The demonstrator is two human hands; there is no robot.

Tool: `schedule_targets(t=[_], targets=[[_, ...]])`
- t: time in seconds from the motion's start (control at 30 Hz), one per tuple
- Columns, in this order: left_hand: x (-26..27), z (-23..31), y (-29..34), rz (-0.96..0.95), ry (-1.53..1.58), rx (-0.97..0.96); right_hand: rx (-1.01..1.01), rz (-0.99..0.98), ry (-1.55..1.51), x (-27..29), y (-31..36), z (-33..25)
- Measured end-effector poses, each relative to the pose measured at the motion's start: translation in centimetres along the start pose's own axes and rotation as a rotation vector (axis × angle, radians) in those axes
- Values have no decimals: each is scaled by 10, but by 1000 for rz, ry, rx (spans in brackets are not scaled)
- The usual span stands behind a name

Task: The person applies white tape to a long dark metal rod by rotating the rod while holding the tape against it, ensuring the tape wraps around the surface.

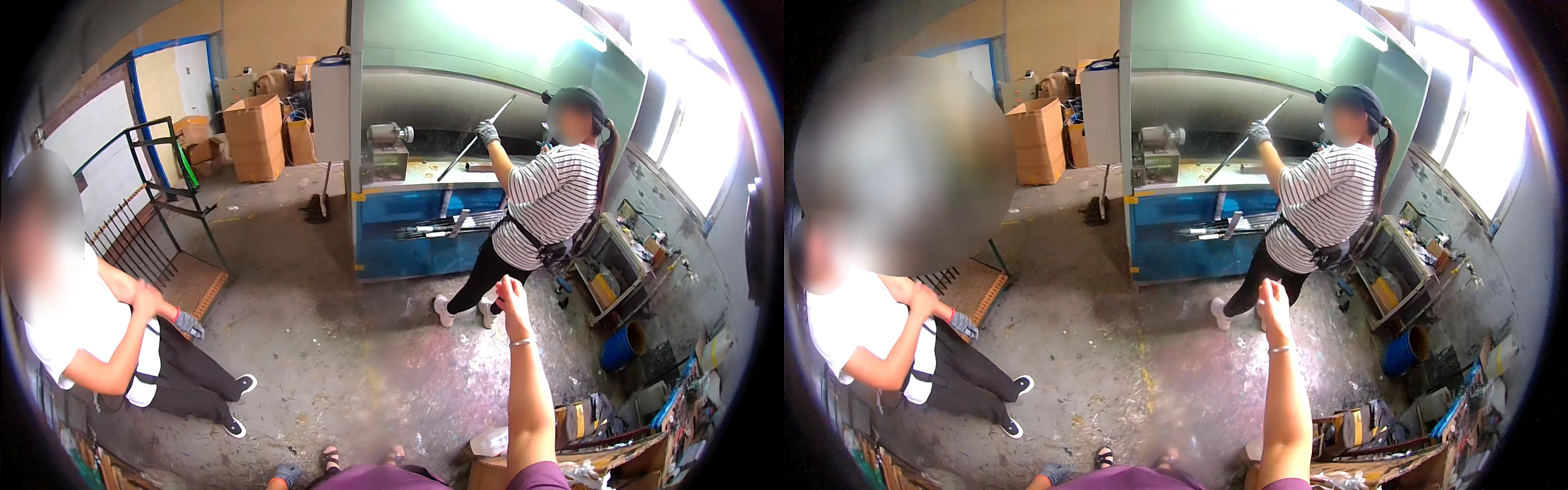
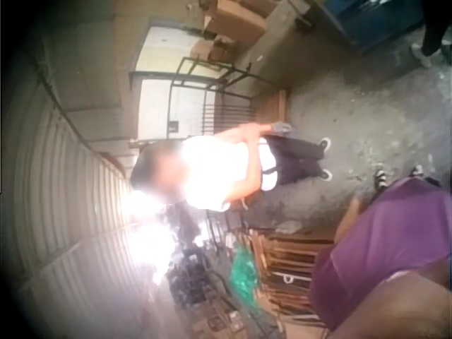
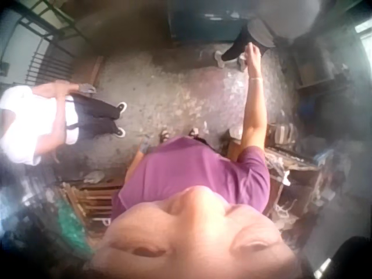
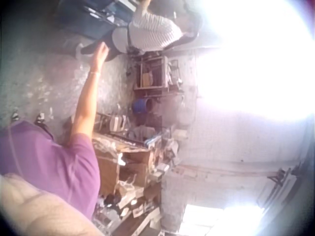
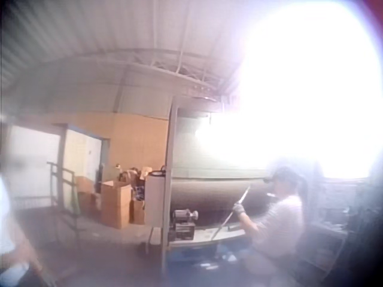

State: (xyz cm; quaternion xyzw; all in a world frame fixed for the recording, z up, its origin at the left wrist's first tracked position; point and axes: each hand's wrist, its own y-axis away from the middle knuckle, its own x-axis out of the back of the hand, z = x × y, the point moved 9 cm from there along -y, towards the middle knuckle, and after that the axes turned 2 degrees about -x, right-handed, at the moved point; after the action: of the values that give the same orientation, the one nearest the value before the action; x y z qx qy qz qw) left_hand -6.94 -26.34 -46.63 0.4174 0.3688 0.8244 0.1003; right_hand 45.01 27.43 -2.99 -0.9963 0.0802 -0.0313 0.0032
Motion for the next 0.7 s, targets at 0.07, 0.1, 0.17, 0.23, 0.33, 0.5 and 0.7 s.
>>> schedule_targets(t=[0.07,0.1,0.17,0.23,0.33,0.5,0.7], targets=[[-3,-7,10,-1,14,58,-30,-30,2,-13,-15,-19],[1,-5,11,-2,25,71,-37,-30,17,-17,-22,-28],[-3,-5,15,-1,48,107,-54,-52,40,-25,-43,-36],[1,0,20,8,75,141,-83,-72,91,-41,-62,-38],[4,10,24,31,126,187,-116,-176,152,-81,-86,-39],[10,40,6,87,-165,-74,-218,-241,133,-146,-112,-11],[67,97,27,288,192,-71,-219,-133,-271,-176,-88,10]])
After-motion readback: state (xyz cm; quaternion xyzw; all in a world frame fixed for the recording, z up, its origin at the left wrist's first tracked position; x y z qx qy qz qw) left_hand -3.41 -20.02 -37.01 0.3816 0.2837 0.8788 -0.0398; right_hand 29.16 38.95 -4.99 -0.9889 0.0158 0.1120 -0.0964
